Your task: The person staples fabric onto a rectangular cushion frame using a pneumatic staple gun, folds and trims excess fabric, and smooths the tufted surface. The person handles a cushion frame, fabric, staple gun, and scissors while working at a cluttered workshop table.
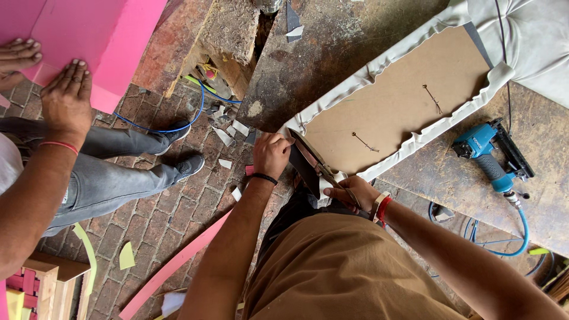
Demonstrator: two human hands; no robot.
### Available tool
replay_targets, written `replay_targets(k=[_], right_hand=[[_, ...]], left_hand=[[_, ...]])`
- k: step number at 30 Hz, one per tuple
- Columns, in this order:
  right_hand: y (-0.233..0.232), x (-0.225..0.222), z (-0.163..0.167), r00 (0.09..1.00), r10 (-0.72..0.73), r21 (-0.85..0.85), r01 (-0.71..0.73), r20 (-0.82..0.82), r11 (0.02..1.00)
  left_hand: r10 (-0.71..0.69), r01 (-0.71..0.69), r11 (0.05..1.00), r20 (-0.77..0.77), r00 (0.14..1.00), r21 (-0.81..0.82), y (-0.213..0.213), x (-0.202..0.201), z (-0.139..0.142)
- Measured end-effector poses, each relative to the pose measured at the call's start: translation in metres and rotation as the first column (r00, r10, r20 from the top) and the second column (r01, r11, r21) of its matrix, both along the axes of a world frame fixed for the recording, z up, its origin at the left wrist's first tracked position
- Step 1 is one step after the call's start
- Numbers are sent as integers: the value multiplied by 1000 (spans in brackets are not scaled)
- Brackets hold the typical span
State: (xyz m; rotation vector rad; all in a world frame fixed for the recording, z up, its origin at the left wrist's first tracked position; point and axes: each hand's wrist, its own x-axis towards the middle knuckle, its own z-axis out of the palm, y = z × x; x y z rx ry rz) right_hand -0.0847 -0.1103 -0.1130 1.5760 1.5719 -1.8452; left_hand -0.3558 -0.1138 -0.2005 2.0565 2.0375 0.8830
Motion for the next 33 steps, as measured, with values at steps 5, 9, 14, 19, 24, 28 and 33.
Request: replay_targets(k=[5,9,14,19,24,28,33], right_hand=[[4,0,1,1000,-22,-17,22,-22,1000],[9,6,2,999,7,-34,-9,-44,999],[37,30,36,734,437,401,-662,520,634],[126,9,74,419,426,402,-906,802,133],[169,-71,81,220,544,357,-921,810,-159],[170,-102,84,182,579,344,-921,795,-183],[163,-88,75,174,628,289,-954,759,-85]], left_hand=[[-10,11,999,40,999,-40,-2,-1,3],[-3,2,1000,89,996,20,-2,-5,4],[159,-140,987,317,935,-82,9,-25,14],[132,-134,991,277,952,-9,33,-43,42],[72,-74,997,210,975,2,38,-46,70],[82,-78,997,216,973,-27,32,-48,77],[148,-146,989,269,952,-29,22,-59,74]])
